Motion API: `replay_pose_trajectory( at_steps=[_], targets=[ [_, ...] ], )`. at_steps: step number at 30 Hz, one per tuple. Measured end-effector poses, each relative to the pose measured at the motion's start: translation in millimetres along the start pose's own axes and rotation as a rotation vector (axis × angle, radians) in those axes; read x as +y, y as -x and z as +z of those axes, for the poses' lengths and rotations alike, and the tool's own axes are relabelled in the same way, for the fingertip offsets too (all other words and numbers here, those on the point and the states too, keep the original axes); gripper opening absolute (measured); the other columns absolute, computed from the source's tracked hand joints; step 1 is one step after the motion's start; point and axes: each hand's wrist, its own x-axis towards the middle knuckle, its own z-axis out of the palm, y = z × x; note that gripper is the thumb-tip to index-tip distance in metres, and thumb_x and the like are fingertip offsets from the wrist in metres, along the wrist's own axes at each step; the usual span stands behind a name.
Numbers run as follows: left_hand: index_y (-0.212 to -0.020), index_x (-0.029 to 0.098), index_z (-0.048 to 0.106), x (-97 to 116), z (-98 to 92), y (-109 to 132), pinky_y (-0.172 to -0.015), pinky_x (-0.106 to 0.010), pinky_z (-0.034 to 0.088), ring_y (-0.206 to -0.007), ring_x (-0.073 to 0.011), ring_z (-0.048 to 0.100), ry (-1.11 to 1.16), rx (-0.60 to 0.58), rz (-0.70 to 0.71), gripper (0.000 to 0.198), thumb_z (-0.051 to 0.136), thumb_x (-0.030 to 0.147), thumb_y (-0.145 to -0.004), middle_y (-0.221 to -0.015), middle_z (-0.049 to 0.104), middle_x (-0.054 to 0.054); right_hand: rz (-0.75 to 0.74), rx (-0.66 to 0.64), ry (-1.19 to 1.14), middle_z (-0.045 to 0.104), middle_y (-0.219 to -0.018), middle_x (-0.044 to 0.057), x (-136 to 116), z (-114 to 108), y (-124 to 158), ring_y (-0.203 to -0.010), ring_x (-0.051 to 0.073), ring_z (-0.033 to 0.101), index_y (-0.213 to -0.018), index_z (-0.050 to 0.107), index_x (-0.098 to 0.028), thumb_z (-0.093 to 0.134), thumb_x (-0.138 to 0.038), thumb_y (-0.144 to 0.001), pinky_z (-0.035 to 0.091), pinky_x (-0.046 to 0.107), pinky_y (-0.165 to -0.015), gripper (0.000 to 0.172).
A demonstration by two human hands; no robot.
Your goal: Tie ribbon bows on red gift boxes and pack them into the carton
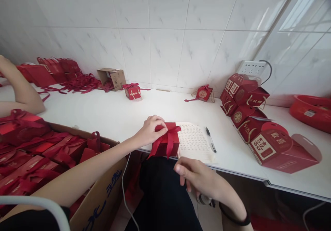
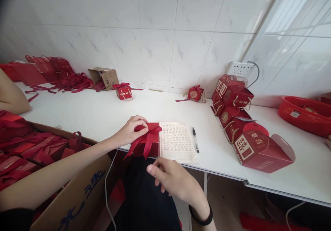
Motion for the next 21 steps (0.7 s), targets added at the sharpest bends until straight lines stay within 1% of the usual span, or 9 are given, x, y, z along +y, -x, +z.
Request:
replay_pose_trajectory(
  at_steps=[1,3,6,7,9,12,15,18,21],
  targets=[
    [-0.082,0.022,0.061,-0.8,0.0,1.0,-0.102,-0.043,0.030,-0.111,-0.0224,0.044,0.031,0.039,-0.018,0.018,0.049,0.035,-0.080,-0.108,0.054,-0.004,0.011,0.031,-0.026,0.058,-0.068,0.001,1.5,-9.0,-1.9,-0.051,0.012,0.053,-0.085,0.054,-0.018,0.041,-0.063,-0.085,0.037,0.017,-0.037,0.047],
    [-0.093,0.023,0.058,-2.8,-1.4,3.5,-0.101,-0.040,0.030,-0.114,-0.0219,0.041,0.110,0.159,-0.069,0.023,0.045,0.039,-0.082,-0.113,0.052,-0.004,0.018,0.232,-0.038,0.055,-0.062,0.002,-0.2,-26.2,-11.4,-0.047,0.011,0.050,-0.080,0.056,-0.016,0.032,-0.071,-0.084,0.036,0.019,-0.038,0.060],
    [-0.085,0.021,0.050,-5.7,-7.1,8.3,-0.084,-0.033,0.039,-0.094,-0.0192,0.050,0.194,0.296,-0.206,0.024,0.045,0.044,-0.081,-0.095,0.055,-0.003,0.015,0.482,0.072,0.049,-0.050,0.003,-15.3,-42.6,-34.8,-0.041,0.010,0.044,-0.055,0.055,-0.015,0.025,-0.072,-0.085,0.035,0.022,-0.042,0.071],
    [-0.077,0.020,0.047,-6.3,-9.3,10.2,-0.076,-0.031,0.040,-0.082,-0.0176,0.050,0.205,0.274,-0.255,0.027,0.045,0.047,-0.081,-0.083,0.054,-0.001,0.002,0.500,0.119,0.048,-0.047,0.003,-22.3,-44.9,-43.0,-0.040,0.010,0.043,-0.049,0.054,-0.015,0.025,-0.071,-0.086,0.035,0.023,-0.044,0.073],
    [-0.064,0.019,0.039,-6.9,-12.7,14.3,-0.061,-0.028,0.035,-0.061,-0.0140,0.043,0.216,0.142,-0.326,0.037,0.043,0.053,-0.080,-0.062,0.044,0.003,-0.014,0.456,0.183,0.045,-0.041,0.003,-35.9,-46.0,-57.5,-0.038,0.011,0.041,-0.040,0.051,-0.016,0.026,-0.067,-0.088,0.035,0.025,-0.047,0.074],
    [-0.056,0.019,0.034,-6.3,-13.0,19.1,-0.054,-0.026,0.027,-0.052,-0.0114,0.033,0.232,0.006,-0.345,0.046,0.041,0.058,-0.080,-0.054,0.032,0.004,-0.004,0.390,0.210,0.041,-0.036,0.002,-49.1,-43.7,-71.4,-0.034,0.010,0.037,-0.036,0.049,-0.017,0.031,-0.059,-0.090,0.034,0.026,-0.048,0.071],
    [-0.057,0.019,0.033,-6.2,-9.6,19.2,-0.053,-0.026,0.026,-0.053,-0.0111,0.033,0.259,0.028,-0.374,0.047,0.041,0.060,-0.079,-0.055,0.033,0.004,0.017,0.409,0.205,0.041,-0.035,0.002,-51.6,-42.0,-77.4,-0.032,0.010,0.034,-0.037,0.049,-0.017,0.035,-0.051,-0.090,0.032,0.026,-0.047,0.065],
    [-0.057,0.019,0.034,-9.6,-6.3,15.7,-0.052,-0.026,0.028,-0.051,-0.0111,0.036,0.306,0.038,-0.428,0.048,0.040,0.061,-0.079,-0.054,0.035,0.004,0.037,0.412,0.187,0.041,-0.036,0.002,-50.3,-42.4,-80.2,-0.032,0.010,0.033,-0.036,0.047,-0.018,0.035,-0.054,-0.089,0.031,0.026,-0.046,0.065],
    [-0.058,0.018,0.039,-14.3,-3.5,13.7,-0.053,-0.025,0.029,-0.049,-0.0104,0.037,0.350,0.046,-0.420,0.042,0.045,0.055,-0.079,-0.051,0.038,0.004,0.039,0.401,0.187,0.040,-0.036,0.002,-50.7,-44.6,-82.7,-0.030,0.009,0.031,-0.035,0.044,-0.018,0.037,-0.048,-0.087,0.031,0.026,-0.044,0.061]
  ],
)
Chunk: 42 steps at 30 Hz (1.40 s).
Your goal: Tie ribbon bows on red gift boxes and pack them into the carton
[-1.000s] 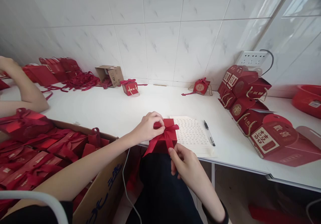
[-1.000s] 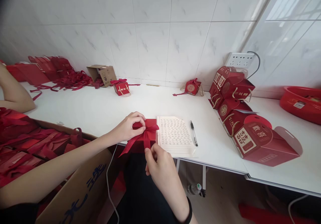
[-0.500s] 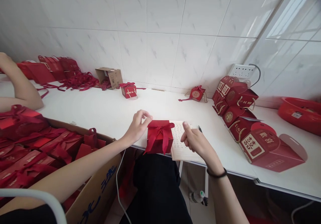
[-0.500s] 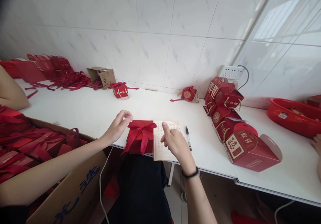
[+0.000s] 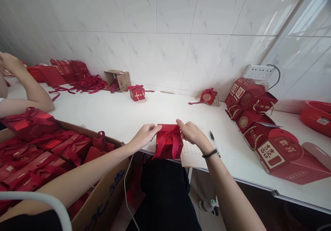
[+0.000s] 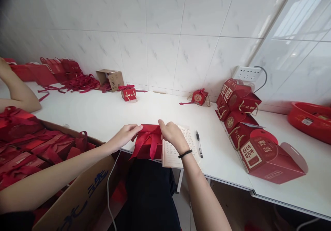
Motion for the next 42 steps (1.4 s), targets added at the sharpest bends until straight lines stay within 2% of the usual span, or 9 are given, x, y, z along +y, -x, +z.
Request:
replay_pose_trajectory(
  at_steps=[7,14,22,25,28,31,34,38,42],
  targets=[
    [-0.061,0.017,0.044,0.6,5.6,9.6,-0.059,-0.024,0.040,-0.055,-0.0094,0.046,0.366,-0.021,-0.021,0.033,0.059,0.044,-0.072,-0.058,0.048,0.004,-0.064,-0.051,-0.172,0.044,-0.041,-0.001,12.4,0.5,4.3,-0.036,0.009,0.041,-0.048,0.047,-0.016,0.040,-0.023,-0.077,0.032,0.021,-0.040,0.031],
    [-0.062,0.016,0.045,-1.3,7.7,14.0,-0.061,-0.022,0.041,-0.060,-0.0081,0.047,0.583,-0.111,-0.091,0.036,0.063,0.046,-0.071,-0.065,0.049,0.003,-0.271,0.049,-0.544,0.046,-0.059,-0.004,46.7,17.8,12.6,-0.040,0.008,0.045,-0.065,0.046,-0.017,0.058,-0.044,-0.077,0.034,0.020,-0.039,0.032],
    [-0.066,0.017,0.045,-3.7,9.0,10.3,-0.061,-0.024,0.042,-0.065,-0.0104,0.048,0.457,-0.082,-0.046,0.038,0.057,0.052,-0.072,-0.070,0.048,0.001,-0.242,0.002,-0.666,0.056,-0.077,0.002,60.0,22.7,12.7,-0.075,0.016,0.056,-0.078,0.049,-0.017,0.060,-0.052,-0.077,0.048,0.029,-0.070,0.037],
    [-0.067,0.017,0.045,-1.0,3.8,3.0,-0.059,-0.023,0.041,-0.063,-0.0099,0.046,0.294,-0.036,0.046,0.037,0.056,0.051,-0.075,-0.067,0.047,0.002,-0.337,0.028,-0.540,0.053,-0.115,0.012,61.5,13.7,10.0,-0.108,0.024,0.051,-0.109,0.047,-0.020,0.060,-0.056,-0.076,0.048,0.039,-0.085,0.050],
    [-0.072,0.017,0.050,6.9,-2.0,-2.1,-0.062,-0.024,0.042,-0.065,-0.0110,0.050,0.109,0.045,0.182,0.029,0.056,0.044,-0.077,-0.071,0.053,0.001,-0.489,-0.126,-0.390,0.026,-0.143,0.014,59.9,9.2,7.7,-0.130,0.029,0.030,-0.135,0.029,-0.025,0.071,-0.052,-0.068,0.039,0.045,-0.099,0.084],
    [-0.075,0.018,0.052,18.1,-5.4,2.6,-0.065,-0.025,0.043,-0.067,-0.0116,0.053,-0.111,0.125,0.408,0.021,0.055,0.038,-0.081,-0.073,0.058,0.000,-0.589,-0.154,-0.208,0.030,-0.139,0.013,58.6,15.5,7.7,-0.125,0.028,0.037,-0.142,0.020,-0.024,0.076,-0.041,-0.064,0.040,0.046,-0.100,0.098],
    [-0.072,0.019,0.053,27.4,-6.0,17.5,-0.065,-0.027,0.042,-0.064,-0.0117,0.053,-0.452,0.154,0.788,0.017,0.052,0.031,-0.084,-0.070,0.060,0.000,-0.738,0.018,-0.142,0.036,-0.133,0.011,60.2,27.0,12.6,-0.117,0.026,0.044,-0.143,0.017,-0.025,0.072,-0.036,-0.070,0.042,0.046,-0.099,0.091],
    [-0.070,0.021,0.056,36.5,-2.5,43.6,-0.062,-0.030,0.039,-0.062,-0.0124,0.052,-0.764,0.211,1.346,0.013,0.053,0.019,-0.083,-0.069,0.063,0.001,-0.908,0.355,-0.114,0.027,-0.139,0.015,59.6,34.5,29.5,-0.126,0.030,0.034,-0.144,0.010,-0.026,0.071,-0.035,-0.076,0.042,0.047,-0.099,0.092],
    [-0.068,0.024,0.056,49.8,1.7,67.0,-0.057,-0.032,0.038,-0.058,-0.0127,0.051,-0.775,0.255,1.508,0.015,0.059,0.013,-0.077,-0.065,0.062,0.003,-1.024,0.454,-0.118,0.024,-0.142,0.014,51.2,30.3,49.3,-0.127,0.033,0.034,-0.144,0.007,-0.031,0.070,-0.035,-0.079,0.043,0.051,-0.096,0.090]
  ],
)
